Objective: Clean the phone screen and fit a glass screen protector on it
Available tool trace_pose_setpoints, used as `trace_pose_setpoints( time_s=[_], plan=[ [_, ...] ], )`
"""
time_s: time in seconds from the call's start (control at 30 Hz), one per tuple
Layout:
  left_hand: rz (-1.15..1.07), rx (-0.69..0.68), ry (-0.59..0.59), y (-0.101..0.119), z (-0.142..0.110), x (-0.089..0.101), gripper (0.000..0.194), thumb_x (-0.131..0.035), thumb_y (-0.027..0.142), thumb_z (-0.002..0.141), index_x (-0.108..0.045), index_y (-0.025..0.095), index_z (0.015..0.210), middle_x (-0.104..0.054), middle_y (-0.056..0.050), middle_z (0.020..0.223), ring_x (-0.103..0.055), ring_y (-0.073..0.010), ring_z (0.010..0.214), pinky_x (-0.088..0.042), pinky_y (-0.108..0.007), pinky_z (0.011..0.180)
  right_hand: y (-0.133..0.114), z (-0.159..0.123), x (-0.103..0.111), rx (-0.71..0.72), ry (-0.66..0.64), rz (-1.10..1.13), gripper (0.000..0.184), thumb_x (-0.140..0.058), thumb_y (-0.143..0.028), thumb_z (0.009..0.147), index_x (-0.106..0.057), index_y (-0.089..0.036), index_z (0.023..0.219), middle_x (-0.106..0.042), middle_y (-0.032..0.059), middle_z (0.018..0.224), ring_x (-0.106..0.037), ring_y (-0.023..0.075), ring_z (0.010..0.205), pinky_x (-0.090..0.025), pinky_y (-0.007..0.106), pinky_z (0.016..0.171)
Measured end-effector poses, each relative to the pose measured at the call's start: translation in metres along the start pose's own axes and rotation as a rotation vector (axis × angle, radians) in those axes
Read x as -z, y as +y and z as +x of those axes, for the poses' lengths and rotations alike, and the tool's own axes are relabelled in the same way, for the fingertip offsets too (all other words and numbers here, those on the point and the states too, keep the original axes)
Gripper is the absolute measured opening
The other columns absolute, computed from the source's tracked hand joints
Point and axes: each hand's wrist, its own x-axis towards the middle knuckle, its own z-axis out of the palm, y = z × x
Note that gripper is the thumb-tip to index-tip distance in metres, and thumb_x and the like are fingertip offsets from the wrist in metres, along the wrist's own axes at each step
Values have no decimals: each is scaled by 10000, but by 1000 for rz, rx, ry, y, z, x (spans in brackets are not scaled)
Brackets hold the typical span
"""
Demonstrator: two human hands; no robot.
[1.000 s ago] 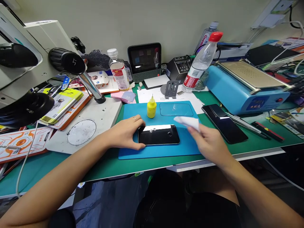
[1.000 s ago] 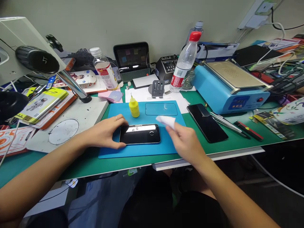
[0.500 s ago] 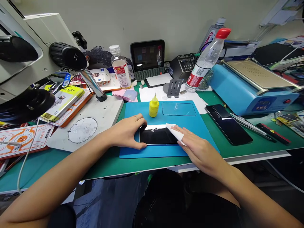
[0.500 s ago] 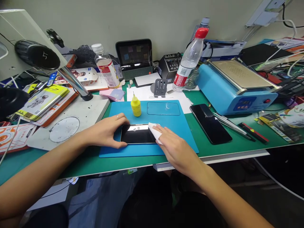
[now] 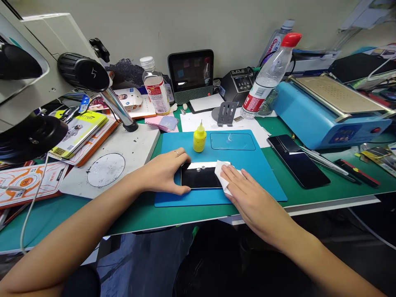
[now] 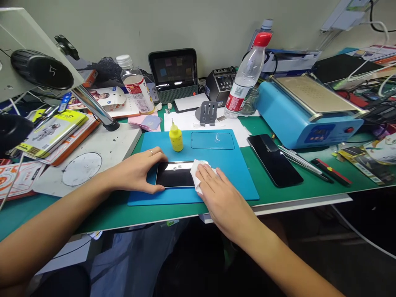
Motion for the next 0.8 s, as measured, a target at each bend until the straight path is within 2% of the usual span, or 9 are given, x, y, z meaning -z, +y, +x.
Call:
trace_pose_setpoints(
  time_s=[0.23,0.37,0.57,0.8],
  plan=[
    [5,6,-8,0,0,0,549,-717,541,790,-535,192,1173,-558,-65,1118,-594,-266,1001,-483,-385,818,-1,6,2,-8,-46,2,483,-338,-184,1083,-451,-34,1528,-425,209,1615,-386,312,1517,-442,578,1182],
    [6,2,-6,0,0,0,549,-716,543,792,-534,196,1177,-560,-67,1118,-595,-268,1008,-483,-384,830,-3,4,3,25,-29,-75,480,-350,-153,1073,-451,10,1512,-444,234,1598,-413,349,1498,-463,590,1159],
    [11,1,-5,0,0,-1,540,-711,547,794,-535,199,1169,-559,-64,1104,-597,-267,981,-487,-388,818,0,5,3,42,-17,-168,483,-368,-143,1067,-430,-17,1529,-454,212,1601,-443,352,1484,-453,613,1155],
    [7,-2,1,1,0,0,536,-726,532,785,-540,196,1159,-558,-57,1094,-598,-265,995,-492,-384,818,-15,-2,2,94,46,-280,460,-360,-27,1000,-549,52,1412,-556,281,1493,-560,385,1381,-554,559,1068]
  ],
)
